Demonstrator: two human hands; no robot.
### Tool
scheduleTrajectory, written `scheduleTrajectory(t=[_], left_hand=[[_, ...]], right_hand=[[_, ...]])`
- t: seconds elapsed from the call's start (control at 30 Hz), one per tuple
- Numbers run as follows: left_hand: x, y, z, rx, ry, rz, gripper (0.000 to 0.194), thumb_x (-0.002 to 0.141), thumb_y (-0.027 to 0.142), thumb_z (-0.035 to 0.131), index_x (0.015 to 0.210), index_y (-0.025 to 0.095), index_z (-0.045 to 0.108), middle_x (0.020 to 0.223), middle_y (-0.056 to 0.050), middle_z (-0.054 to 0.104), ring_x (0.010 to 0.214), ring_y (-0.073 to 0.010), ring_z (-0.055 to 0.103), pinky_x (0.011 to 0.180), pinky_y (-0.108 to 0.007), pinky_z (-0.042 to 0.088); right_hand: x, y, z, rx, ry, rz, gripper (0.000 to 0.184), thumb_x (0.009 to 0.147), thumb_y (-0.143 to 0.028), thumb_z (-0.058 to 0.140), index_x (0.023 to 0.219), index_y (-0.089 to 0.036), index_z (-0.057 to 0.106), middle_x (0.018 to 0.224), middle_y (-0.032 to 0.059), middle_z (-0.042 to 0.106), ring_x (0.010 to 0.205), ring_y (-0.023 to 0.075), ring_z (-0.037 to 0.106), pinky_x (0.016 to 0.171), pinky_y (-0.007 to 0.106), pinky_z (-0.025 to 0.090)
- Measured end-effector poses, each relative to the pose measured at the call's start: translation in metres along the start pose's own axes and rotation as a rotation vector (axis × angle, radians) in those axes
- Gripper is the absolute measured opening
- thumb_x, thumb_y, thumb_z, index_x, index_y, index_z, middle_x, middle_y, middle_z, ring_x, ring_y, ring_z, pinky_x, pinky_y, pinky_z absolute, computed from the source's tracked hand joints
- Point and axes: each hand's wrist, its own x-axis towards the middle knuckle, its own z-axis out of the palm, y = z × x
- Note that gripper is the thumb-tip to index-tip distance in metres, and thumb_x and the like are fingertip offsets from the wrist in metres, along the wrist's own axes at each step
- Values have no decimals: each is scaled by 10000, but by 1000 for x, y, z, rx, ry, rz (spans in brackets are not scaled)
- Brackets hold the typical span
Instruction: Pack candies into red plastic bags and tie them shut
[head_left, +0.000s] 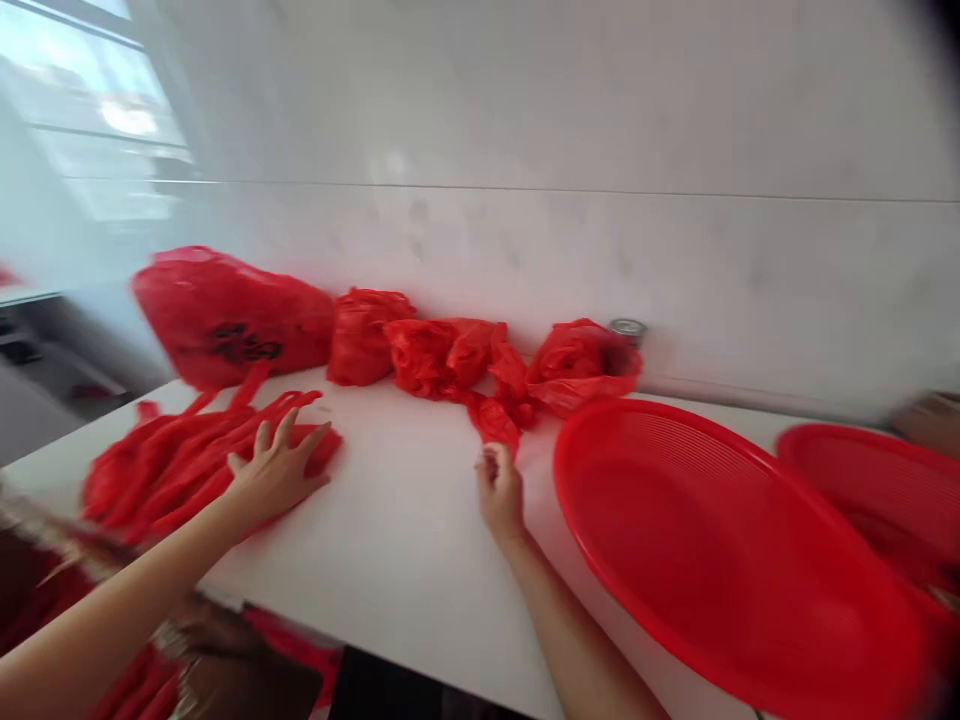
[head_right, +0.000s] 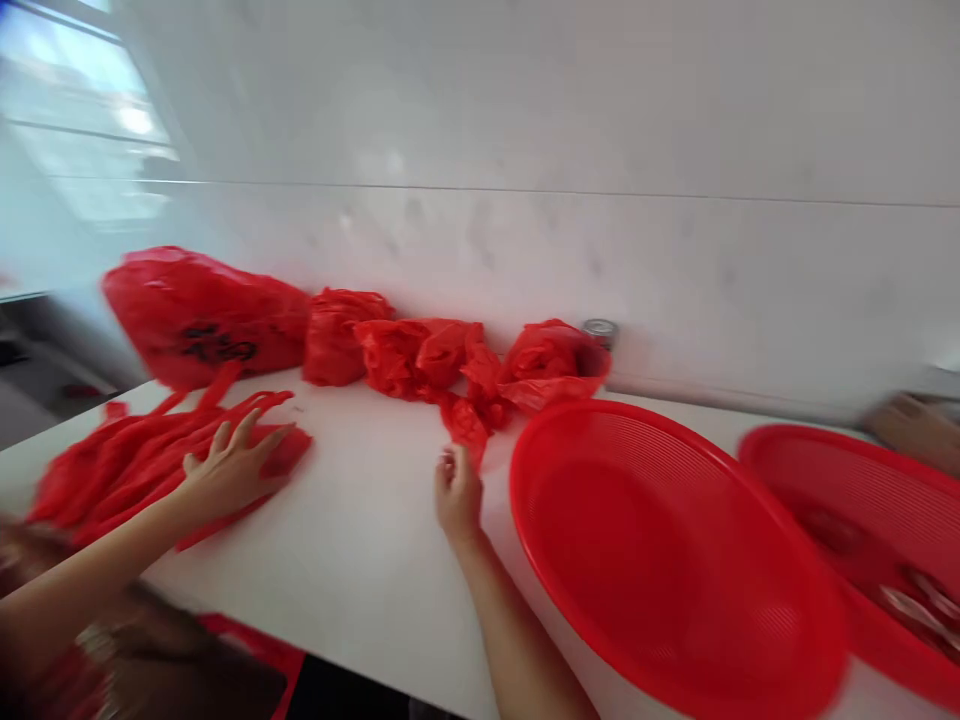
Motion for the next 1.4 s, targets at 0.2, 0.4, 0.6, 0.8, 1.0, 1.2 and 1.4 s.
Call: scheduleTrajectory(t=[0.2,0.4,0.6,0.8,1.0,1.2,1.4], left_hand=[[16,91,0,-282,-160,412,692,817,590,517,1441,324,378,1559,-137,211,1361,-374,334,1018,-544,362],[1,147,-18,-509,-548,575,717,804,636,519,1458,409,330,1564,-45,273,1347,-354,386,1049,-512,367],[-23,178,-33,-790,-1034,442,683,789,618,574,1420,428,395,1490,-4,420,1300,-293,463,1029,-424,420],[-39,227,-46,-974,-1167,445,804,824,598,545,1507,337,212,1494,-93,397,1295,-258,457,1053,-425,381],[-59,265,-44,-1290,-1227,402,875,840,540,558,1530,283,86,1504,-136,369,1202,-252,537,1006,-419,428],[-69,334,-10,-1212,-865,618,816,824,461,589,1517,316,184,1536,-136,312,1166,-277,567,939,-436,476],[-64,370,30,-1059,-495,739,445,819,331,592,1261,287,610,1443,-120,451,1052,-271,625,910,-432,498]], right_hand=[[-25,-94,-74,-52,-242,-414,259,925,-323,435,1139,-309,581,965,15,673,881,167,641,703,267,526],[-2,-84,-316,-792,332,-34,355,882,-382,514,1199,-243,596,1240,115,565,1192,290,505,962,485,441],[-48,5,-449,-1221,396,640,664,680,-681,626,1144,-208,672,1502,236,181,1336,530,198,912,666,313],[-70,47,-462,-1352,490,432,423,781,-508,616,1000,-156,700,1477,239,250,1394,382,210,1074,549,183],[-49,26,-486,-1272,774,256,387,756,-444,695,948,-108,698,1453,237,336,1365,306,321,1098,411,278],[-48,-54,-447,-1173,796,-160,424,723,-597,698,890,-207,720,1448,142,411,1293,248,459,965,329,461],[-56,-113,-374,-881,670,-242,303,779,-597,636,858,-304,644,1405,64,485,1225,275,530,999,444,469]])
